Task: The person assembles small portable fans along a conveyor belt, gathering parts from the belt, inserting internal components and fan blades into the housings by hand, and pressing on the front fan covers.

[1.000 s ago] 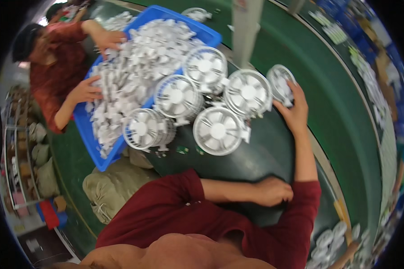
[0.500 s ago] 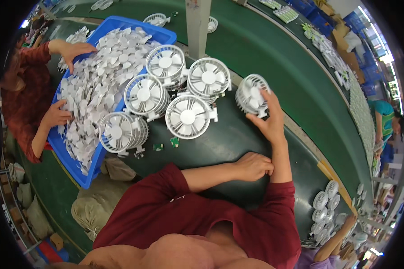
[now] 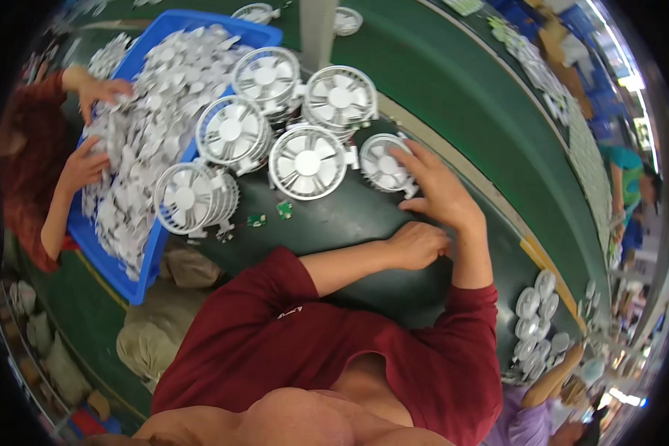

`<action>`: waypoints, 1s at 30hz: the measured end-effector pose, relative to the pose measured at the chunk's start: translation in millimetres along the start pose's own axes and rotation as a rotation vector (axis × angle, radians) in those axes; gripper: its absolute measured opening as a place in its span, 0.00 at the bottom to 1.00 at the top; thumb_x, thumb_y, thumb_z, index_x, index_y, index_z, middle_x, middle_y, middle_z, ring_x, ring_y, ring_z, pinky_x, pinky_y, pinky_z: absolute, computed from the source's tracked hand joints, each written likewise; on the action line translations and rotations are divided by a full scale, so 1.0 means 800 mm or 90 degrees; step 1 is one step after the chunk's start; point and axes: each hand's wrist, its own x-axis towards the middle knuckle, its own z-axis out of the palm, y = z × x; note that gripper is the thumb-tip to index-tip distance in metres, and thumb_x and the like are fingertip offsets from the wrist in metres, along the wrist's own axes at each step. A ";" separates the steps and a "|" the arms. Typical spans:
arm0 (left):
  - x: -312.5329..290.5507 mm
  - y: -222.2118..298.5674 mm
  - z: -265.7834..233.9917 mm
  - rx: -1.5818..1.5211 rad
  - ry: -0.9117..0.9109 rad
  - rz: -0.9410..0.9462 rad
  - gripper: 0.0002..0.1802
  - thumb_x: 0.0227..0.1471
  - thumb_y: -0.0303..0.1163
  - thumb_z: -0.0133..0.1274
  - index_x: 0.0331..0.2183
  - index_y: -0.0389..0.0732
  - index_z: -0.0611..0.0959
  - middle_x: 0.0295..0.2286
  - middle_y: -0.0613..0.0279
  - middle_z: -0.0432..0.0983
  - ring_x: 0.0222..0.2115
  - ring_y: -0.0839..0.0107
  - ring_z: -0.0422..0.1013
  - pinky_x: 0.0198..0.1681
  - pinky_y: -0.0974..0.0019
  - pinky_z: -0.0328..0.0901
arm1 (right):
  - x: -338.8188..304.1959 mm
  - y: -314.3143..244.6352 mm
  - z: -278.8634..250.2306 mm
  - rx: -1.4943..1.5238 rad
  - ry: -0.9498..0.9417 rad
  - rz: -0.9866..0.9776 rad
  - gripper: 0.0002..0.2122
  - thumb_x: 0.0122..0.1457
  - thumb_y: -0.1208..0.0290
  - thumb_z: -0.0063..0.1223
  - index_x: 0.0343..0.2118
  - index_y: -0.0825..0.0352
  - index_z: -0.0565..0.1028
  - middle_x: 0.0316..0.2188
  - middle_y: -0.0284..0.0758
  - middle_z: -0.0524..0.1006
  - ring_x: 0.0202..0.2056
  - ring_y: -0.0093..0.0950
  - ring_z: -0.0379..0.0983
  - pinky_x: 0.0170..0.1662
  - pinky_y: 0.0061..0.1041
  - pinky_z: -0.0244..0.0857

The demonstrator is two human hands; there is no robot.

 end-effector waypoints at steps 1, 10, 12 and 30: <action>0.000 0.000 -0.003 0.008 0.004 -0.013 0.07 0.41 0.24 0.48 0.25 0.41 0.80 0.25 0.58 0.77 0.30 0.57 0.74 0.33 0.54 0.67 | 0.000 -0.001 0.002 0.026 0.011 -0.002 0.38 0.40 0.69 0.68 0.58 0.59 0.63 0.59 0.47 0.59 0.58 0.47 0.57 0.59 0.38 0.56; 0.003 0.007 -0.010 -0.020 0.005 -0.022 0.08 0.41 0.22 0.47 0.26 0.40 0.81 0.25 0.58 0.76 0.31 0.55 0.73 0.34 0.54 0.67 | 0.038 0.014 -0.034 -0.010 0.117 -0.018 0.28 0.47 0.60 0.63 0.52 0.63 0.70 0.54 0.45 0.67 0.56 0.45 0.62 0.57 0.37 0.57; 0.004 0.011 -0.012 0.013 0.007 -0.045 0.10 0.41 0.21 0.46 0.26 0.40 0.81 0.26 0.58 0.76 0.31 0.55 0.73 0.34 0.54 0.67 | 0.087 0.032 -0.041 0.086 0.159 -0.030 0.27 0.50 0.61 0.62 0.53 0.61 0.69 0.56 0.42 0.66 0.53 0.43 0.65 0.56 0.37 0.58; -0.001 0.029 -0.026 -0.141 0.068 -0.216 0.17 0.54 0.38 0.40 0.33 0.37 0.79 0.34 0.41 0.76 0.35 0.51 0.74 0.37 0.50 0.65 | 0.445 0.159 -0.035 -0.006 0.339 -0.147 0.27 0.43 0.56 0.63 0.46 0.66 0.73 0.48 0.45 0.72 0.51 0.44 0.67 0.53 0.35 0.61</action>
